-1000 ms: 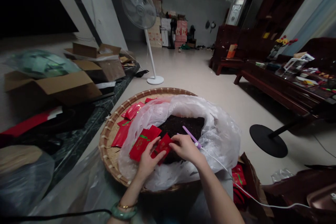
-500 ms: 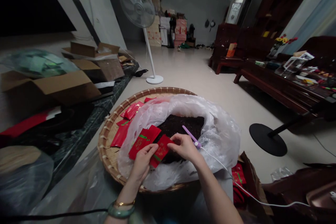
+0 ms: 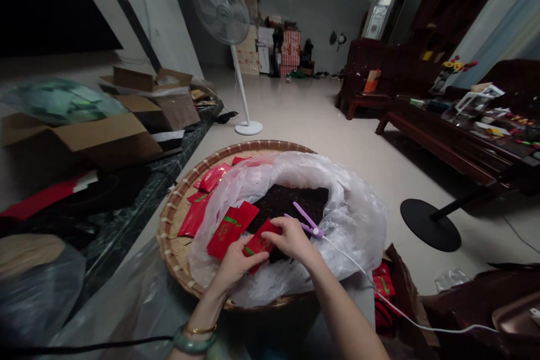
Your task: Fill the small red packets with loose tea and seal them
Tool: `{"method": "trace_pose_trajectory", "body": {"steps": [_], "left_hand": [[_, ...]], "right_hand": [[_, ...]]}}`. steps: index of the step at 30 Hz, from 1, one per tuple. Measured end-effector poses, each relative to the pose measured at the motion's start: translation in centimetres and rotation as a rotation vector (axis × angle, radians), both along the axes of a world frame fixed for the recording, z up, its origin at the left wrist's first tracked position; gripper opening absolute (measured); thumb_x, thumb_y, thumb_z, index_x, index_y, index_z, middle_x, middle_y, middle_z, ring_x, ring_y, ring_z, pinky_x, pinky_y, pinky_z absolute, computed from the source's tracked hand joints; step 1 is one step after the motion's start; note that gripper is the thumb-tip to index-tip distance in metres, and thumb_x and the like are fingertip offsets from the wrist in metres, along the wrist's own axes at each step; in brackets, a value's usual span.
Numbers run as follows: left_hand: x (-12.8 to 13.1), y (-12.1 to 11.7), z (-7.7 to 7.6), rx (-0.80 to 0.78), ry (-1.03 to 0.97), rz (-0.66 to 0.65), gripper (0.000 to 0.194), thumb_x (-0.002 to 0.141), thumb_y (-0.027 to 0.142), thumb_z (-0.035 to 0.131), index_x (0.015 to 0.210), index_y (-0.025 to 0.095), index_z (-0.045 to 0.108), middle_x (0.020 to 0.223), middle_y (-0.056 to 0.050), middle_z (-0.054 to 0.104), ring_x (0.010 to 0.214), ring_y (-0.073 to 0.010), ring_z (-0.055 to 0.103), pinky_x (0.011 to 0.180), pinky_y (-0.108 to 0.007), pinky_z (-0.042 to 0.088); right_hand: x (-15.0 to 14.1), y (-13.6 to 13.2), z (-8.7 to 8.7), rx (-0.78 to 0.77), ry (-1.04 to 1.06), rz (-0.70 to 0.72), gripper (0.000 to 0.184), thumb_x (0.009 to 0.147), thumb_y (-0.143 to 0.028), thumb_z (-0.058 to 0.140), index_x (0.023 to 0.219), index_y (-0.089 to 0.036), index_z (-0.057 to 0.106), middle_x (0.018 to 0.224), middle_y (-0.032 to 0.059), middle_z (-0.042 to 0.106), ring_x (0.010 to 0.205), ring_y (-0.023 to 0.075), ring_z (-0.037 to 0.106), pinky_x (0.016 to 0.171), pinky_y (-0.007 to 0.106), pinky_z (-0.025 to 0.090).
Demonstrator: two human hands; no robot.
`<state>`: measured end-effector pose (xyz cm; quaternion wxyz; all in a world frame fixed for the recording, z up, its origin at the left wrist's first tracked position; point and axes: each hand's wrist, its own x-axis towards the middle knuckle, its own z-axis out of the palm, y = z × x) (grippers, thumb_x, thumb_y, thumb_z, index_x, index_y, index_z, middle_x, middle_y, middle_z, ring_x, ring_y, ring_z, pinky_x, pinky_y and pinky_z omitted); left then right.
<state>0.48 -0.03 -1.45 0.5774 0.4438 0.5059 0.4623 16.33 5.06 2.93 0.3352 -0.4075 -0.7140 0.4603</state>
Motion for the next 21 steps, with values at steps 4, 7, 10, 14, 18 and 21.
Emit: {"method": "trace_pose_trajectory", "body": {"steps": [4, 7, 10, 14, 18, 21], "left_hand": [[0.1, 0.1, 0.0, -0.064, -0.001, -0.001, 0.037, 0.057, 0.033, 0.079, 0.083, 0.013, 0.062, 0.056, 0.003, 0.061, 0.047, -0.0157, 0.062, 0.043, -0.021, 0.044], [0.1, 0.2, 0.0, -0.085, -0.028, 0.040, 0.040, 0.053, 0.034, 0.080, 0.082, 0.012, 0.062, 0.057, 0.002, 0.063, 0.047, -0.0163, 0.062, 0.045, -0.023, 0.046], [0.2, 0.3, 0.1, -0.080, -0.048, 0.045, 0.040, 0.053, 0.034, 0.080, 0.083, 0.012, 0.064, 0.058, 0.000, 0.065, 0.051, -0.0174, 0.063, 0.047, -0.023, 0.046], [0.3, 0.4, 0.0, -0.079, -0.043, 0.013, 0.036, 0.053, 0.033, 0.080, 0.078, 0.013, 0.065, 0.057, 0.000, 0.065, 0.051, -0.0180, 0.064, 0.047, -0.023, 0.045], [0.1, 0.5, -0.7, -0.081, -0.033, 0.010, 0.036, 0.055, 0.037, 0.079, 0.078, 0.013, 0.066, 0.059, -0.003, 0.067, 0.053, -0.0192, 0.064, 0.048, -0.024, 0.046], [-0.2, 0.7, -1.2, -0.028, -0.033, -0.006, 0.036, 0.061, 0.041, 0.076, 0.079, 0.011, 0.068, 0.063, -0.004, 0.069, 0.056, -0.0173, 0.064, 0.053, -0.023, 0.047]], "right_hand": [[-0.7, 0.5, -0.3, 0.054, 0.030, -0.118, 0.012, 0.076, -0.027, 0.063, 0.071, -0.016, 0.068, 0.071, 0.0011, 0.066, 0.066, 0.0139, 0.057, 0.060, 0.024, 0.044], [-1.3, 0.4, -1.1, 0.015, 0.116, -0.201, 0.019, 0.078, -0.031, 0.060, 0.088, -0.017, 0.067, 0.072, 0.0006, 0.064, 0.063, 0.0130, 0.055, 0.058, 0.024, 0.043], [-1.7, 0.3, -1.7, 0.005, 0.103, -0.211, 0.027, 0.076, -0.035, 0.063, 0.095, -0.016, 0.065, 0.067, -0.0013, 0.060, 0.059, 0.0123, 0.052, 0.054, 0.023, 0.041], [-1.9, 0.4, -1.9, -0.002, 0.087, -0.245, 0.021, 0.076, -0.035, 0.062, 0.068, -0.016, 0.067, 0.063, 0.0004, 0.062, 0.058, 0.0133, 0.052, 0.055, 0.024, 0.040], [-2.1, 0.5, -2.1, 0.026, 0.118, -0.352, 0.020, 0.077, -0.034, 0.061, 0.068, -0.017, 0.069, 0.062, 0.0007, 0.064, 0.057, 0.0137, 0.052, 0.055, 0.024, 0.041], [-2.1, 0.5, -2.5, 0.076, 0.092, -0.329, 0.021, 0.078, -0.035, 0.061, 0.069, -0.018, 0.070, 0.064, 0.0012, 0.065, 0.058, 0.0138, 0.053, 0.056, 0.024, 0.041]]}}
